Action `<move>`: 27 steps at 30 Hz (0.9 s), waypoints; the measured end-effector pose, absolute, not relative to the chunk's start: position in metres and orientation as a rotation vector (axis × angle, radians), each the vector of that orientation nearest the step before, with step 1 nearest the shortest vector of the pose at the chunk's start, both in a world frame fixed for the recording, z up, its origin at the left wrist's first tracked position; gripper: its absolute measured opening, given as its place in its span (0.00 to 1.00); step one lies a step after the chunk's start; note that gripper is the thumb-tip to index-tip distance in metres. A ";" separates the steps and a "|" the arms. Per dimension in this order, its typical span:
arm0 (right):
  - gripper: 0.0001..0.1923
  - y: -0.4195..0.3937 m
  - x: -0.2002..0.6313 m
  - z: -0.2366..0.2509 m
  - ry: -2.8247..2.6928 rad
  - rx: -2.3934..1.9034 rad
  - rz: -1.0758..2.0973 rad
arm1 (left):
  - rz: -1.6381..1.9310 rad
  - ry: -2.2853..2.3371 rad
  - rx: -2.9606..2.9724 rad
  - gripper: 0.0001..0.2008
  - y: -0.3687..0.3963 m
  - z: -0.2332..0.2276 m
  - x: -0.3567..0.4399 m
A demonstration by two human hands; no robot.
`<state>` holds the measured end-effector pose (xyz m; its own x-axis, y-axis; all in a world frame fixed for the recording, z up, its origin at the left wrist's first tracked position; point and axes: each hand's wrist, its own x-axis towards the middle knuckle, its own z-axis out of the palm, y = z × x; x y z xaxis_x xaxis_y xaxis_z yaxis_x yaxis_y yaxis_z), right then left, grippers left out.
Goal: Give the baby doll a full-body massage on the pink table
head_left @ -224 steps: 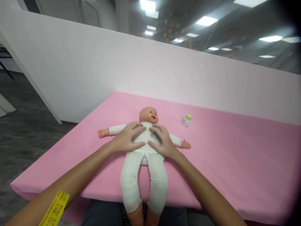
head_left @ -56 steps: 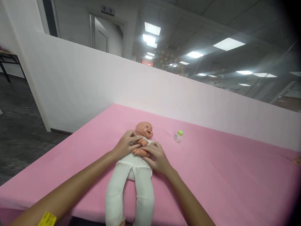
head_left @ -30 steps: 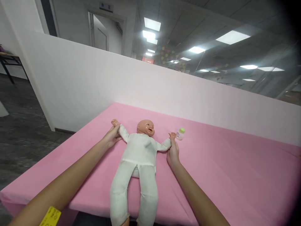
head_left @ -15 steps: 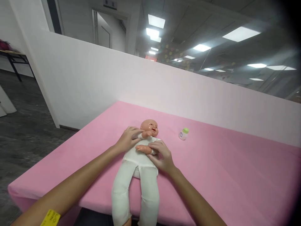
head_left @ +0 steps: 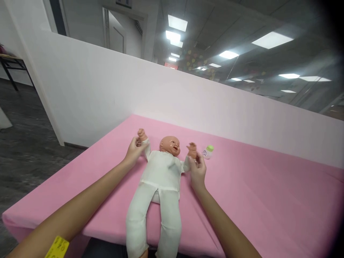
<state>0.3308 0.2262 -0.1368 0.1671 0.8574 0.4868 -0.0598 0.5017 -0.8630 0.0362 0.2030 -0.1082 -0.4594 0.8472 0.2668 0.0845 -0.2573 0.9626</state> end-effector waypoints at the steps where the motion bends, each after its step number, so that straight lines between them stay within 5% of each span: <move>1: 0.30 0.234 0.334 -0.139 -1.098 -0.848 0.825 | 1.793 1.409 0.969 0.21 0.207 -0.111 0.030; 6: 0.38 0.260 0.348 -0.153 -0.788 -0.961 1.007 | 1.776 1.342 0.619 0.16 0.216 -0.121 0.012; 11: 0.35 0.252 0.340 -0.148 -0.894 -0.852 0.929 | 1.767 1.389 0.714 0.21 0.214 -0.121 0.016; 20: 0.16 0.197 0.319 -0.124 -1.810 -0.526 0.472 | 1.599 1.526 1.907 0.20 0.197 -0.104 0.062; 27: 0.17 0.193 0.312 -0.123 -2.122 -0.365 0.353 | 1.207 1.359 2.410 0.19 0.186 -0.103 0.070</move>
<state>0.3115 0.1928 -0.1225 -0.5301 0.3881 0.7539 0.1233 0.9149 -0.3843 0.0705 0.1862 -0.1028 0.2778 0.7651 0.5809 0.6670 -0.5888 0.4565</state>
